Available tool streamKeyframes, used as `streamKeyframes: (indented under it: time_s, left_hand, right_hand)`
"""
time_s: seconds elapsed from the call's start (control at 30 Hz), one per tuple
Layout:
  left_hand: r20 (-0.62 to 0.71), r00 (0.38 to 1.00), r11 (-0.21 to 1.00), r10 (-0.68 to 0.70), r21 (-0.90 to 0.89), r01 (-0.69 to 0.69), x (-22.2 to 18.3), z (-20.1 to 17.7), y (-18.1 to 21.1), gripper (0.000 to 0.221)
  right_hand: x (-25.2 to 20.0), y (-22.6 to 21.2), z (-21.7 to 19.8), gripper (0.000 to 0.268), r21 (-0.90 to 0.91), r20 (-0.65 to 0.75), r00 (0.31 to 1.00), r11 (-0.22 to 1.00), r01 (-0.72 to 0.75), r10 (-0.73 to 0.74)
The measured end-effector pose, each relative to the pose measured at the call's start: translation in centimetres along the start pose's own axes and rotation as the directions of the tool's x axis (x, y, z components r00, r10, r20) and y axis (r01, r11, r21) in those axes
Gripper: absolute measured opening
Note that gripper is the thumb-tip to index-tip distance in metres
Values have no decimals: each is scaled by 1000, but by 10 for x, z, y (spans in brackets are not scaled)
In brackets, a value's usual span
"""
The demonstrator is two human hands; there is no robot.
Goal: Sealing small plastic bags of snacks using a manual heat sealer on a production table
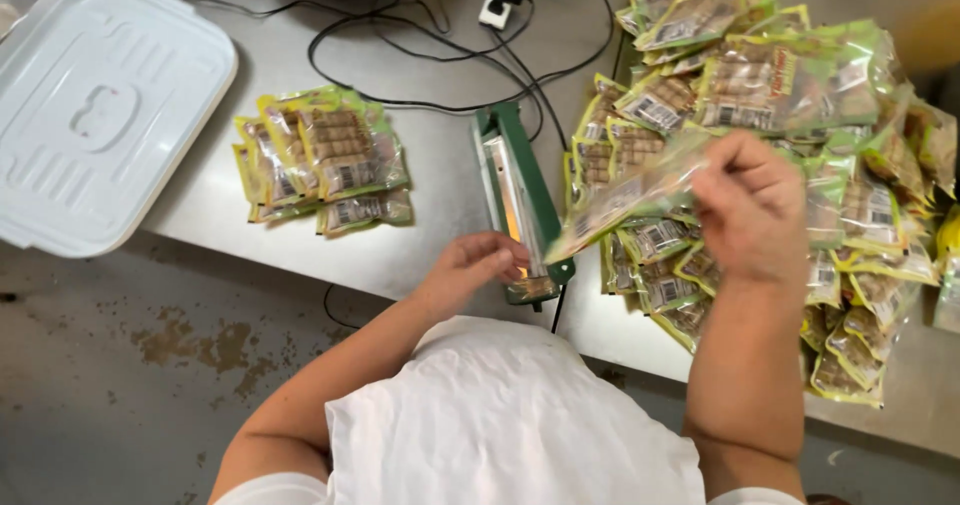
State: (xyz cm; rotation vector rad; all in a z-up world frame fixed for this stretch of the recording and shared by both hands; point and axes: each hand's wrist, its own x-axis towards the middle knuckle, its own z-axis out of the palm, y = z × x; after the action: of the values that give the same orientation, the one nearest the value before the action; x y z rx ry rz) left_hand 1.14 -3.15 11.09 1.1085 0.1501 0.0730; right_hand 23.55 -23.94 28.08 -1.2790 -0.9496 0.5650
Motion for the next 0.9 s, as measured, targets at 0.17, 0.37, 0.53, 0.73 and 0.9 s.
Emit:
streamKeyframes:
  time_s: [0.17,0.37,0.53,0.73,0.9]
  left_hand:
    - [-101,995,791,-10,-609,-53,12,-22,-44,46]
    - [-391,904,830,-173,-552,-80,-6,-73,-94,34]
    - [-312,905,854,-290,-510,98,6,-75,-120,42]
    - [-355,891,889,-283,-445,105,24,-71,-100,44]
    - [-294,907,871,-300,-472,135,16,-59,-67,45]
  right_hand:
    - [-30,79,52,13,92,-96,984,986,-139,148]
    - [-24,89,46,11,-141,-170,958,956,-256,231]
    - [-14,103,54,8,-289,-220,952,918,-271,212]
    - [-9,132,69,13,-595,-231,957,754,-280,173]
    - [2,111,91,12,-545,-268,924,747,-380,274]
